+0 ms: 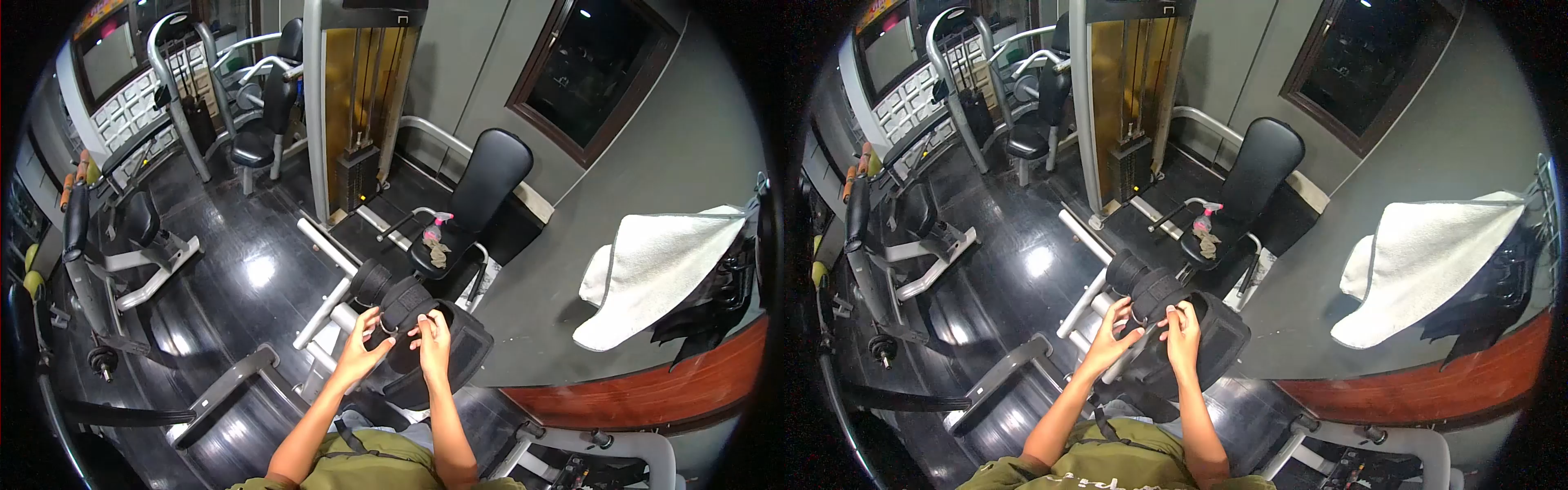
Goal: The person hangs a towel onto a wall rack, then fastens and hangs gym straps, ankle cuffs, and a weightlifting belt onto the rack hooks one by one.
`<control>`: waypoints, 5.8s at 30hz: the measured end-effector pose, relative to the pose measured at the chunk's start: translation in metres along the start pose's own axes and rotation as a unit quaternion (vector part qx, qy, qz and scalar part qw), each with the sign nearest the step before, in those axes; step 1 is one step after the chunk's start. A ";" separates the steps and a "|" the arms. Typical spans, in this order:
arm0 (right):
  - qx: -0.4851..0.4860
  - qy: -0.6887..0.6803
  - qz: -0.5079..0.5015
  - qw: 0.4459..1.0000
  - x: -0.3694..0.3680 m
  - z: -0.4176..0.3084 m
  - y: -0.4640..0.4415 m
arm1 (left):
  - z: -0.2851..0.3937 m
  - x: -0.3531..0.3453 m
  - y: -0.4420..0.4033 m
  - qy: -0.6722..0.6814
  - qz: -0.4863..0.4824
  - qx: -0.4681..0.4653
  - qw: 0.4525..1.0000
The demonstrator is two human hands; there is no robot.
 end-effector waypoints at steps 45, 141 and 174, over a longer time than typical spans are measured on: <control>-0.016 -0.095 -0.391 0.915 0.085 -0.062 0.085 | 0.159 -0.065 0.137 0.392 0.053 -0.121 0.911; -0.032 -0.053 -0.275 0.959 0.168 -0.015 0.085 | 0.072 -0.192 0.150 -0.050 0.222 -0.061 0.972; 0.027 -0.152 -0.400 0.903 0.173 -0.137 0.097 | 0.161 -0.166 0.148 -0.299 0.319 -0.133 0.889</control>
Point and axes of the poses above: each hand's wrist, its own y-axis away from the middle knuckle, its own x-axis out of the back of the hand, z = x × y, the point moved 6 cm from there along -y, towards the middle knuckle, and after that the axes turned 1 degree about -y, right-handed, at the moved point
